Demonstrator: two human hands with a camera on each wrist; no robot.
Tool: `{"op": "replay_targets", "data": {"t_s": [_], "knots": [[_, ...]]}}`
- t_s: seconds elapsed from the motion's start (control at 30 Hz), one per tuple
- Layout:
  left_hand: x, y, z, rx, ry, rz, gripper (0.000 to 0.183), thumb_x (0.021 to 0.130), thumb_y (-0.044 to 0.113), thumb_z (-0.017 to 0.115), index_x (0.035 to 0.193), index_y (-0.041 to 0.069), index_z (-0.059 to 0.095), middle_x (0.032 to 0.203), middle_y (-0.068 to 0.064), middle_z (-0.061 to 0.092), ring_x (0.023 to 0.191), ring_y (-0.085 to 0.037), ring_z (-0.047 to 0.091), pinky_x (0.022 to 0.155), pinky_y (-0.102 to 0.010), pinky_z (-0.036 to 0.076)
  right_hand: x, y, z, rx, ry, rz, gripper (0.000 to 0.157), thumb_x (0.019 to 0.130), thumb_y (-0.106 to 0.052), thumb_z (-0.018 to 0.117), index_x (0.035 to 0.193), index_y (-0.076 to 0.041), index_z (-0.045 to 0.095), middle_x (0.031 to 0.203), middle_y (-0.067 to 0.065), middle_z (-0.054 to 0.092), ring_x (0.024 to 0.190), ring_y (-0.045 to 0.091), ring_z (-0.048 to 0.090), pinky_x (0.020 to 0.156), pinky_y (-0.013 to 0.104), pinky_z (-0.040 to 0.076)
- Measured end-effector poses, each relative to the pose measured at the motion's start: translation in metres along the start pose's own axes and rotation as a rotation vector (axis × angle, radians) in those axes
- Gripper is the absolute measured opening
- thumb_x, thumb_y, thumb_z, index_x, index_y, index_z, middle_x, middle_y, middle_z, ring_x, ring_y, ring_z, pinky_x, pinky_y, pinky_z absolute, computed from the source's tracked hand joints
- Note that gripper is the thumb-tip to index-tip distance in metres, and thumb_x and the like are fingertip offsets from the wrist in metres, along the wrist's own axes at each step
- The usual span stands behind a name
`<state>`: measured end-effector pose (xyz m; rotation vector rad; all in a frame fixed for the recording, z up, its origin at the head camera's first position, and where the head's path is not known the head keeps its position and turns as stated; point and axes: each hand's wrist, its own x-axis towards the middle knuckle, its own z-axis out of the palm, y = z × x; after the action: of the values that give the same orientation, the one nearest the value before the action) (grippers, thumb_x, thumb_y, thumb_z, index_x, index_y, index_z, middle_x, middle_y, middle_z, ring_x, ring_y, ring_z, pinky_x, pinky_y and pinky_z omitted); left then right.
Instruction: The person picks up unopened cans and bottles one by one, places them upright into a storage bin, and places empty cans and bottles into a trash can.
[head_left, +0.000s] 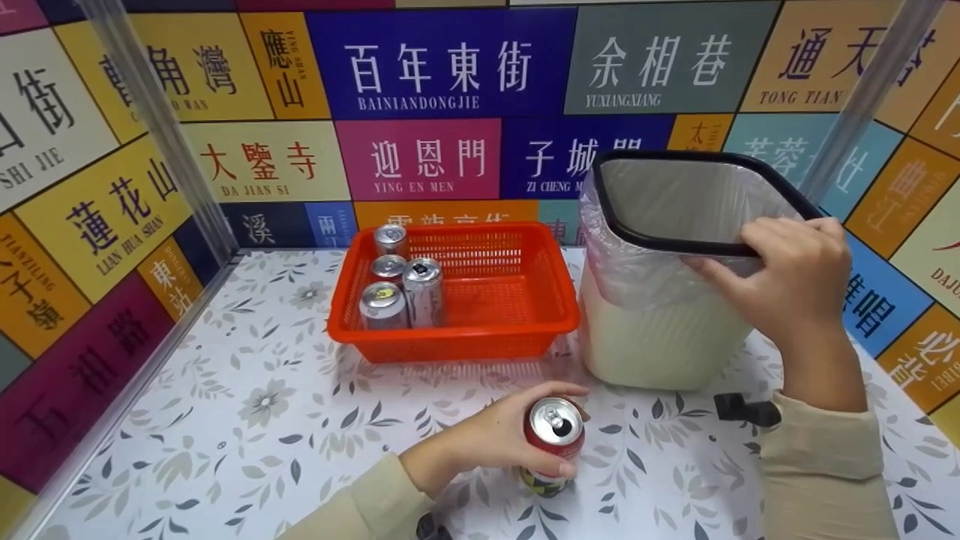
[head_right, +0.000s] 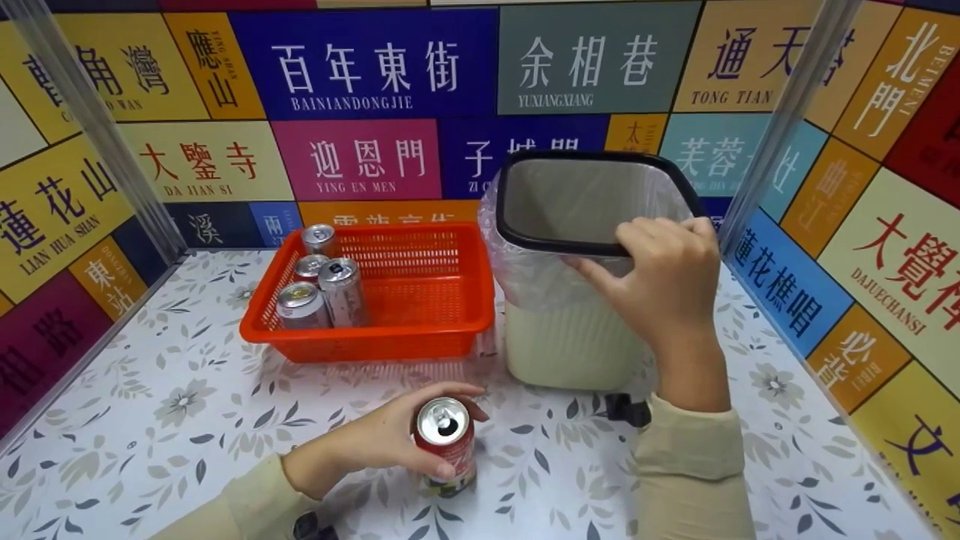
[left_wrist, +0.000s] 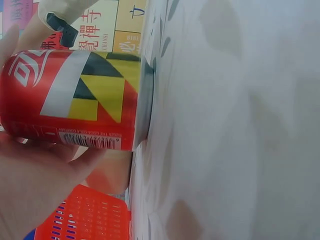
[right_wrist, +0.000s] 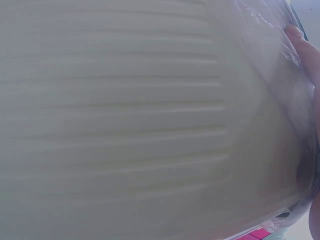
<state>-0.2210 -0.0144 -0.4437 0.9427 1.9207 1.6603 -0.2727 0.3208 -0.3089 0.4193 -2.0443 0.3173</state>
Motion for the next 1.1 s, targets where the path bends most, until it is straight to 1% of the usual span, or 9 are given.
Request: {"op": "replay_targets", "data": {"t_s": [0.1, 0.17, 0.23, 0.33, 0.47, 0.63, 0.77, 1.0, 1.1], "knots": [[0.0002, -0.0005, 0.0022, 0.018, 0.02, -0.029, 0.075, 0.08, 0.008, 0.093, 0.145, 0.026, 0.061, 0.126, 0.013, 0.07, 0.117, -0.006, 0.065, 0.105, -0.025, 0.051, 0.0001, 0.0002, -0.0001, -0.003, -0.006, 0.001, 0.063, 0.081, -0.052, 0.086, 0.066, -0.007, 0.044, 0.062, 0.014, 0.049, 0.062, 0.033, 0.048, 0.077, 0.054, 0.031], [-0.0002, 0.0001, 0.0037, 0.025, 0.04, -0.054, 0.066, 0.08, 0.01, 0.093, 0.138, 0.028, 0.065, 0.121, 0.014, 0.07, 0.114, -0.006, 0.064, 0.103, -0.025, 0.051, 0.0, 0.0002, -0.0001, -0.006, -0.009, 0.001, 0.063, 0.081, -0.052, 0.085, 0.066, -0.007, 0.044, 0.063, 0.014, 0.049, 0.062, 0.033, 0.048, 0.077, 0.054, 0.031], [-0.0005, 0.0009, 0.005, 0.023, 0.054, -0.065, 0.058, 0.081, 0.011, 0.092, 0.131, 0.028, 0.068, 0.118, 0.013, 0.07, 0.112, -0.005, 0.065, 0.101, -0.025, 0.052, 0.0004, 0.0002, 0.0, -0.006, -0.005, -0.001, 0.063, 0.081, -0.052, 0.085, 0.066, -0.007, 0.044, 0.062, 0.014, 0.049, 0.062, 0.033, 0.047, 0.076, 0.054, 0.031], [-0.0004, 0.0016, 0.006, 0.013, 0.057, -0.051, 0.052, 0.081, 0.011, 0.092, 0.126, 0.025, 0.069, 0.113, 0.012, 0.071, 0.109, -0.006, 0.066, 0.101, -0.027, 0.052, 0.0009, 0.0003, 0.0, -0.008, 0.002, -0.002, 0.063, 0.081, -0.052, 0.085, 0.066, -0.007, 0.043, 0.062, 0.014, 0.047, 0.061, 0.033, 0.046, 0.076, 0.054, 0.031], [-0.0003, 0.0015, 0.0063, -0.004, 0.051, -0.029, 0.051, 0.081, 0.009, 0.09, 0.125, 0.022, 0.07, 0.112, 0.011, 0.072, 0.108, -0.006, 0.066, 0.101, -0.028, 0.052, 0.0004, 0.0007, -0.0006, -0.01, 0.0, 0.001, 0.062, 0.083, -0.051, 0.084, 0.066, -0.007, 0.044, 0.062, 0.014, 0.047, 0.061, 0.033, 0.047, 0.076, 0.054, 0.031], [-0.0019, 0.0014, 0.0066, -0.023, 0.054, -0.044, 0.049, 0.08, 0.011, 0.089, 0.124, 0.023, 0.071, 0.113, 0.01, 0.072, 0.108, -0.007, 0.066, 0.099, -0.028, 0.053, -0.0003, 0.0009, -0.0014, -0.018, -0.014, 0.002, 0.062, 0.083, -0.052, 0.085, 0.066, -0.007, 0.045, 0.063, 0.014, 0.05, 0.062, 0.032, 0.048, 0.077, 0.053, 0.032], [-0.0033, 0.0024, 0.007, -0.034, 0.061, -0.043, 0.049, 0.08, 0.01, 0.09, 0.124, 0.022, 0.071, 0.114, 0.009, 0.072, 0.109, -0.008, 0.066, 0.099, -0.028, 0.053, 0.0, 0.0005, -0.0016, -0.021, -0.017, -0.001, 0.062, 0.083, -0.052, 0.085, 0.066, -0.007, 0.046, 0.063, 0.014, 0.05, 0.062, 0.032, 0.048, 0.077, 0.053, 0.033], [-0.0052, 0.0043, 0.0064, -0.041, 0.069, -0.044, 0.049, 0.08, 0.009, 0.089, 0.124, 0.022, 0.071, 0.116, 0.009, 0.072, 0.109, -0.008, 0.066, 0.098, -0.028, 0.054, 0.0006, -0.0002, -0.0008, -0.011, 0.017, -0.016, 0.063, 0.08, -0.052, 0.085, 0.064, -0.006, 0.045, 0.061, 0.015, 0.051, 0.06, 0.034, 0.048, 0.075, 0.054, 0.033], [-0.0054, 0.0045, 0.0061, -0.042, 0.071, -0.04, 0.049, 0.08, 0.008, 0.088, 0.125, 0.021, 0.071, 0.116, 0.009, 0.072, 0.109, -0.008, 0.066, 0.098, -0.028, 0.054, 0.0005, 0.0003, -0.0009, -0.016, 0.017, -0.022, 0.065, 0.081, -0.056, 0.083, 0.064, -0.007, 0.044, 0.06, 0.014, 0.049, 0.059, 0.034, 0.048, 0.074, 0.053, 0.032]]}}
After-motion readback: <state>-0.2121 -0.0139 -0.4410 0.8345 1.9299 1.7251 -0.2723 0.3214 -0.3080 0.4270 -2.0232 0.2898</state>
